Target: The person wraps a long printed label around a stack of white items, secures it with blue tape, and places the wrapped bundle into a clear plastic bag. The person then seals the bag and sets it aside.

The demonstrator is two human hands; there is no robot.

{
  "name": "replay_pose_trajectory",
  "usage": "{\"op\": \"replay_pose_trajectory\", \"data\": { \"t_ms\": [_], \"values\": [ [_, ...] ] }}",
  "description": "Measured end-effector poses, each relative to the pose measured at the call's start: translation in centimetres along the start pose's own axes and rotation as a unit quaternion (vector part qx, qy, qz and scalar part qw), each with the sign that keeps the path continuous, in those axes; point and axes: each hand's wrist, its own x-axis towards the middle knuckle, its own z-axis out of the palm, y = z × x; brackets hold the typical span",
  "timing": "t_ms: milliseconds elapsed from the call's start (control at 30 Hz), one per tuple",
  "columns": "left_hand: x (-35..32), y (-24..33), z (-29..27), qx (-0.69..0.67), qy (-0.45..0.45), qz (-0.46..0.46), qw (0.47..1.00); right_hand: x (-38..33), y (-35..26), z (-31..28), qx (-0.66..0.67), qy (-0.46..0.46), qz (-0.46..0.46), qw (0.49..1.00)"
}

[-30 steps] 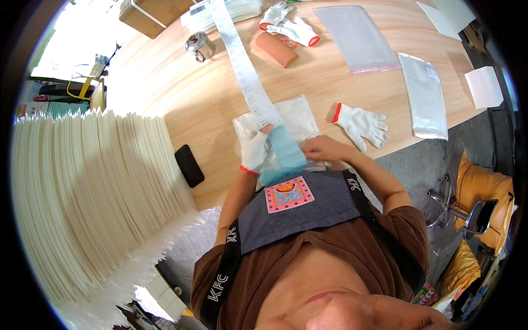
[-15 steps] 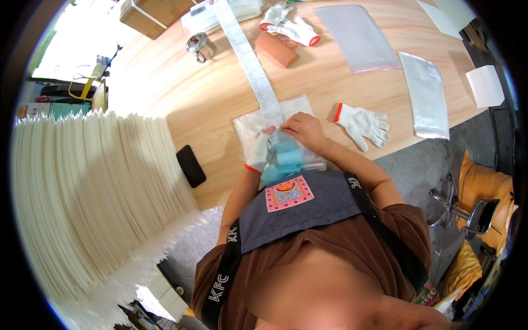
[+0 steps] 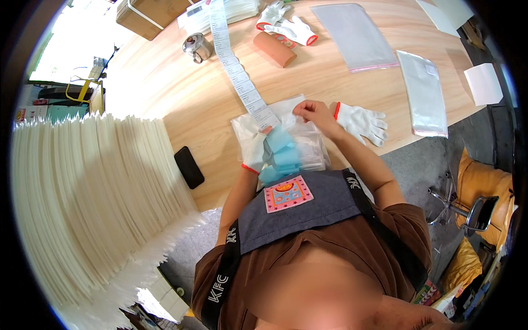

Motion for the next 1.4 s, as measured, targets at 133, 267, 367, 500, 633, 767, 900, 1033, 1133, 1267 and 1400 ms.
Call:
{"op": "replay_pose_trajectory", "data": {
  "t_ms": [133,267,367,500,633,767,900,1033,1133,1267,1400],
  "values": [
    [0.3,-0.3,-0.3,-0.025,-0.028,-0.003,0.999,2.6,1.0,-2.5,-0.101,0.032,0.058,0.993],
    [-0.6,0.5,0.7,-0.004,-0.016,-0.005,1.0,3.4,1.4,-2.3,-0.146,0.062,0.052,0.986],
    [-0.9,0.6,0.9,0.003,-0.014,-0.006,1.0,3.9,2.7,-2.2,-0.152,0.078,0.012,0.985],
    [-1.2,0.6,1.1,0.009,-0.017,-0.011,1.0,4.0,3.1,-1.7,-0.239,0.119,-0.005,0.964],
    [-1.8,1.1,1.9,0.018,-0.016,-0.024,0.999,3.5,2.4,-1.2,-0.289,0.133,-0.005,0.948],
    [-1.4,0.7,1.4,0.027,-0.018,-0.005,0.999,2.9,1.8,-0.5,-0.369,0.154,-0.038,0.916],
    [-0.1,-0.6,-0.3,0.046,-0.019,0.019,0.999,2.4,2.0,-0.2,-0.393,0.21,-0.221,0.868],
    [-2.2,1.6,2.6,0.004,-0.008,-0.024,1.0,2.0,1.0,-0.3,-0.23,0.163,-0.115,0.953],
    [-3.1,2.2,3.1,-0.02,-0.027,-0.03,0.999,2.1,0.7,-0.5,-0.148,0.146,-0.069,0.976],
    [-3.9,2.7,3.9,-0.002,-0.029,-0.042,0.999,2.5,0.9,-0.9,-0.14,0.137,-0.069,0.978],
    [-4.7,3.4,3.3,0.042,-0.036,-0.06,0.997,1.4,0.2,-1.2,-0.046,0.101,-0.074,0.991]
  ]
}}
